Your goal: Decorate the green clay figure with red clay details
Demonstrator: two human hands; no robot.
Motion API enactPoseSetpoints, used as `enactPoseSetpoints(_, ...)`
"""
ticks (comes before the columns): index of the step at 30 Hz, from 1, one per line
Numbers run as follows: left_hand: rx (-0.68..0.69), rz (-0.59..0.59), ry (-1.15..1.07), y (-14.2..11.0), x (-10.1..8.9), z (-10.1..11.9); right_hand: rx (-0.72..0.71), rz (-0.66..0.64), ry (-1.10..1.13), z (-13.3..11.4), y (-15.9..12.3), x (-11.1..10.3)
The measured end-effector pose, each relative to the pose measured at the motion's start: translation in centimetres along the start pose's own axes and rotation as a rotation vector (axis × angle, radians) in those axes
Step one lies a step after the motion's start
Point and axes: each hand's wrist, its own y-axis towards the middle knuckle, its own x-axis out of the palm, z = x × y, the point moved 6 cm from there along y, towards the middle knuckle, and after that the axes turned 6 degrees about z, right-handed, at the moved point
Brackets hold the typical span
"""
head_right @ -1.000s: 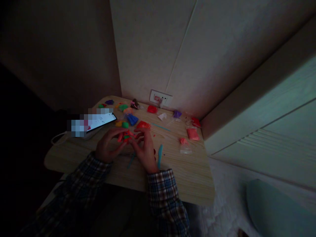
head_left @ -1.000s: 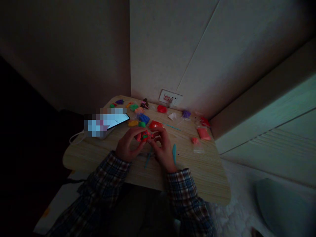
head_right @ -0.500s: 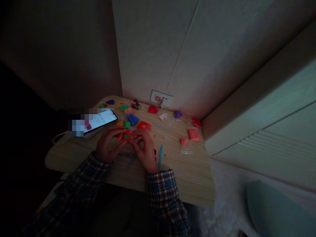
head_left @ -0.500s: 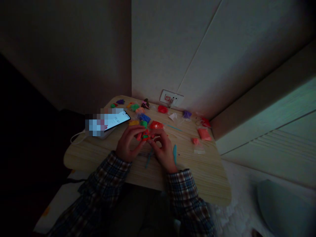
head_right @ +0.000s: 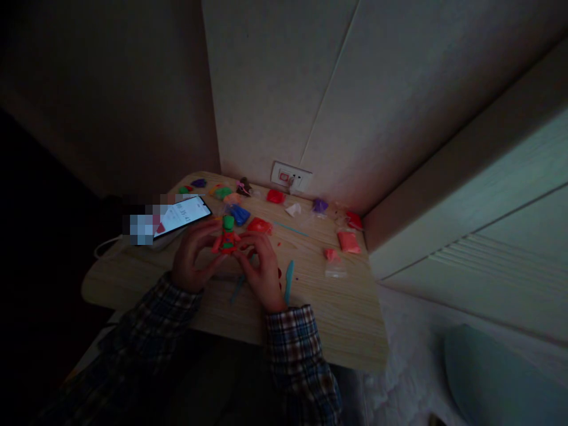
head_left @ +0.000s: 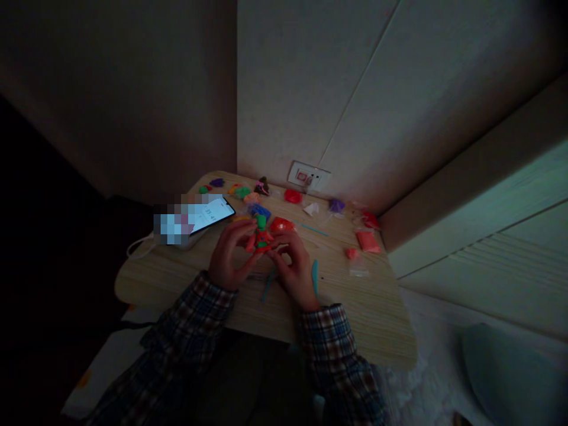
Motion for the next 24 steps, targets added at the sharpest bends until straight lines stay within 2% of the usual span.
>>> enactPoseSetpoints(11, -0.256, 0.040, -0.310, -0.5, 0.3, -2.4, 0.041, 0.003, 0.050, 0.4, -0.2, 0.0)
enactPoseSetpoints(17, -0.333, 0.038, -0.408, -0.6, 0.5, -3.1, 0.052, -0.001, 0.078, 0.4, -0.3, 0.0)
enactPoseSetpoints(24, -0.356, 0.045, -0.442, -0.5, 0.4, -3.3, 0.063, -0.006, 0.088, 0.1, -0.3, 0.0)
